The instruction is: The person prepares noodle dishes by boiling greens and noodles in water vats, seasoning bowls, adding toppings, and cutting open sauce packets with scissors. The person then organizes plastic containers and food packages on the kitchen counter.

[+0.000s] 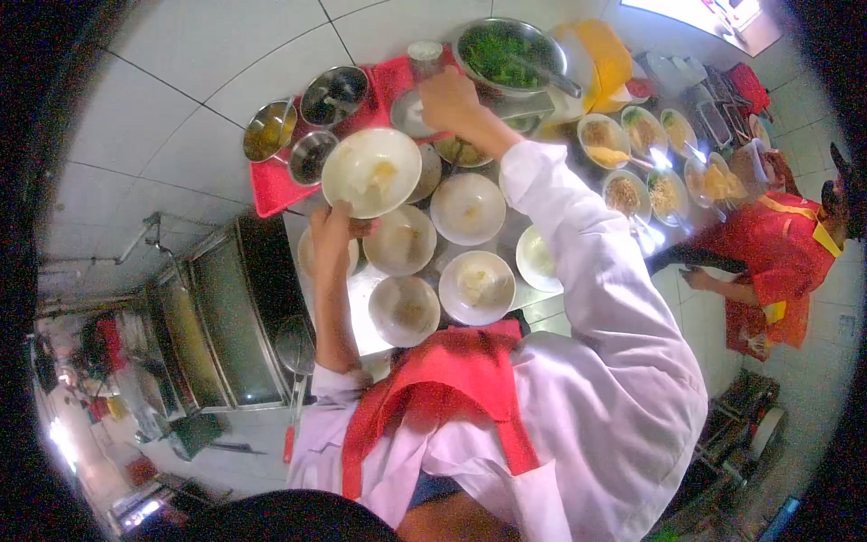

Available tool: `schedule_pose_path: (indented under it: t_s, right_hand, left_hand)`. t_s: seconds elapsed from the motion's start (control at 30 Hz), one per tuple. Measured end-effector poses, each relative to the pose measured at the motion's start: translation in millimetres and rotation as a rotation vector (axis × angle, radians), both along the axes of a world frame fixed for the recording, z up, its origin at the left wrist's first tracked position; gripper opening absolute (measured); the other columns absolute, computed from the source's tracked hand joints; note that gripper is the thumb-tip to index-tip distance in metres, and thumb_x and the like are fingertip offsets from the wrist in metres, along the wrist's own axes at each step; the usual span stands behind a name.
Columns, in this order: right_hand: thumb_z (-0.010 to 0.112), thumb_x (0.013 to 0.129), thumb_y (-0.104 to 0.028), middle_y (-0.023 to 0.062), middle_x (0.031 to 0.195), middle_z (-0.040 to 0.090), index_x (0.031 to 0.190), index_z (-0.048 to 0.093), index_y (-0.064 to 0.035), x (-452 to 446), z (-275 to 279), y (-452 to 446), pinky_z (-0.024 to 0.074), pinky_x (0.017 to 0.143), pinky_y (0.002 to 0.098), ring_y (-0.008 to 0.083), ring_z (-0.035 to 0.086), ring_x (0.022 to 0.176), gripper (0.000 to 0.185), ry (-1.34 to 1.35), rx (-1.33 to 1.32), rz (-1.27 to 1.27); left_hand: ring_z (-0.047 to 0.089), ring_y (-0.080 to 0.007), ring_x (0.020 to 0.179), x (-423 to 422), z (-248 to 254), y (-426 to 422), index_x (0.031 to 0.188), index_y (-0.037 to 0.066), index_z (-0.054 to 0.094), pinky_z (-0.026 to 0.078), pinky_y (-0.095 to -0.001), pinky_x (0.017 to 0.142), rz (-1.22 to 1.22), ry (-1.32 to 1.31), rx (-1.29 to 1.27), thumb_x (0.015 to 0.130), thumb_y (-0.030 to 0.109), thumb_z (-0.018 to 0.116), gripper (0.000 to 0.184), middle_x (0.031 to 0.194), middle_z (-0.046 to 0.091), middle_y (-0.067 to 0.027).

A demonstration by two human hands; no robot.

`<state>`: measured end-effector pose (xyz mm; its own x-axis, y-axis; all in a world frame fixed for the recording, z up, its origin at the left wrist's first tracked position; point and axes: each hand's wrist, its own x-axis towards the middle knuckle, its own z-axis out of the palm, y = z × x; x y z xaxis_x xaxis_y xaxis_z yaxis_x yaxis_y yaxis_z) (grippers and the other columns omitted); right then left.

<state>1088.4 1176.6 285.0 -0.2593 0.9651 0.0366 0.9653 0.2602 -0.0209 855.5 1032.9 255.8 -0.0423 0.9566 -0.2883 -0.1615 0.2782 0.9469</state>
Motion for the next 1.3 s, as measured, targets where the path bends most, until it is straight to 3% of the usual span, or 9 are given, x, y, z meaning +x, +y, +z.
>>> schedule_pose_path:
  t_s: [0.07, 0.13, 0.33, 0.47, 0.6, 0.8, 0.87, 1.2, 1.3]
  right_hand:
    - [0.060, 0.076, -0.027, 0.0221, 0.108, 0.059, 0.098, 0.065, 0.0016, -0.8, -12.0, 8.8, 0.0459, 0.090, 0.0445, 0.0351, 0.055, 0.103, 0.036, 0.003, -0.038, -0.015]
    - [0.065, 0.078, -0.037, 0.0249, 0.115, 0.054, 0.112, 0.053, 0.0079, -5.6, -21.0, 17.0, 0.0455, 0.091, 0.0406, 0.0352, 0.051, 0.109, 0.058, 0.107, 0.335, -0.129]
    - [0.070, 0.071, -0.054, 0.0294, 0.126, 0.046, 0.120, 0.043, 0.0119, -23.4, -38.0, 78.0, 0.0423, 0.097, 0.0419, 0.0405, 0.045, 0.120, 0.086, 0.319, 0.271, -0.322]
    - [0.075, 0.065, -0.053, 0.0278, 0.122, 0.051, 0.118, 0.046, 0.0097, -23.2, -55.4, 104.9, 0.0448, 0.093, 0.0420, 0.0392, 0.050, 0.114, 0.087, 0.573, 0.254, -0.409]
    - [0.080, 0.061, -0.036, 0.0205, 0.107, 0.062, 0.115, 0.054, 0.0009, -35.8, -39.9, 105.1, 0.0477, 0.088, 0.0408, 0.0357, 0.059, 0.100, 0.070, 0.849, 0.401, -0.168]
    - [0.072, 0.068, -0.022, 0.0146, 0.109, 0.057, 0.111, 0.059, -0.0137, -67.6, 44.4, 8.0, 0.0378, 0.098, 0.0471, 0.0328, 0.051, 0.110, 0.045, 0.623, 0.727, 0.399]
    - [0.065, 0.073, -0.020, 0.0106, 0.108, 0.057, 0.107, 0.062, -0.0201, -80.9, 34.5, -23.4, 0.0333, 0.101, 0.0511, 0.0281, 0.051, 0.110, 0.034, 0.196, 0.695, 0.828]
    - [0.059, 0.074, -0.014, 0.0023, 0.111, 0.054, 0.110, 0.061, -0.0257, -80.2, 53.4, -55.1, 0.0295, 0.101, 0.0491, 0.0210, 0.049, 0.110, 0.037, -0.077, 0.719, 0.752]
    - [0.062, 0.072, -0.015, 0.0020, 0.110, 0.054, 0.109, 0.061, -0.0252, -81.4, 57.3, -60.3, 0.0300, 0.099, 0.0483, 0.0211, 0.049, 0.111, 0.039, 0.147, 0.781, 0.639]
  left_hand:
    - [0.066, -0.0301, 0.057, -2.8, 0.7, -0.7, 0.097, -0.019, 0.051, 0.057, -0.0336, 0.051, -0.001, -0.007, 0.017, 0.087, 0.010, 0.041, 0.032, 0.077, 0.062, -0.0258]
    - [0.066, -0.0302, 0.057, -3.1, 7.3, -6.1, 0.096, -0.018, 0.050, 0.056, -0.0336, 0.049, 0.059, 0.003, -0.006, 0.087, 0.011, 0.041, 0.032, 0.076, 0.062, -0.0252]
    - [0.066, -0.0305, 0.057, -11.2, 5.5, -9.9, 0.099, -0.017, 0.049, 0.056, -0.0338, 0.048, 0.107, 0.073, 0.038, 0.087, 0.012, 0.042, 0.032, 0.076, 0.062, -0.0249]
    - [0.066, -0.0307, 0.057, -14.8, 9.9, -14.8, 0.099, -0.017, 0.048, 0.057, -0.0337, 0.049, 0.137, 0.030, 0.049, 0.087, 0.012, 0.043, 0.032, 0.075, 0.063, -0.0242]
    - [0.066, -0.0311, 0.057, -25.1, 15.0, -16.6, 0.100, -0.018, 0.048, 0.057, -0.0339, 0.050, 0.163, 0.020, 0.034, 0.086, 0.012, 0.044, 0.033, 0.076, 0.063, -0.0244]
    - [0.066, -0.0297, 0.057, -27.6, 18.9, -14.3, 0.095, -0.021, 0.050, 0.056, -0.0327, 0.047, 0.151, 0.035, 0.111, 0.088, 0.011, 0.043, 0.034, 0.073, 0.063, -0.0253]
    - [0.066, -0.0294, 0.057, -25.7, 18.4, -11.7, 0.095, -0.020, 0.050, 0.056, -0.0324, 0.047, 0.145, 0.015, 0.122, 0.088, 0.011, 0.042, 0.033, 0.072, 0.062, -0.0245]
    - [0.066, -0.0286, 0.056, -14.5, 34.8, -13.1, 0.099, -0.017, 0.049, 0.055, -0.0313, 0.046, 0.187, -0.029, 0.194, 0.088, 0.008, 0.043, 0.028, 0.079, 0.063, -0.0244]
    - [0.065, -0.0284, 0.056, -14.5, 38.2, -13.7, 0.100, -0.017, 0.049, 0.055, -0.0313, 0.046, 0.158, -0.012, 0.156, 0.088, 0.007, 0.043, 0.027, 0.079, 0.062, -0.0246]
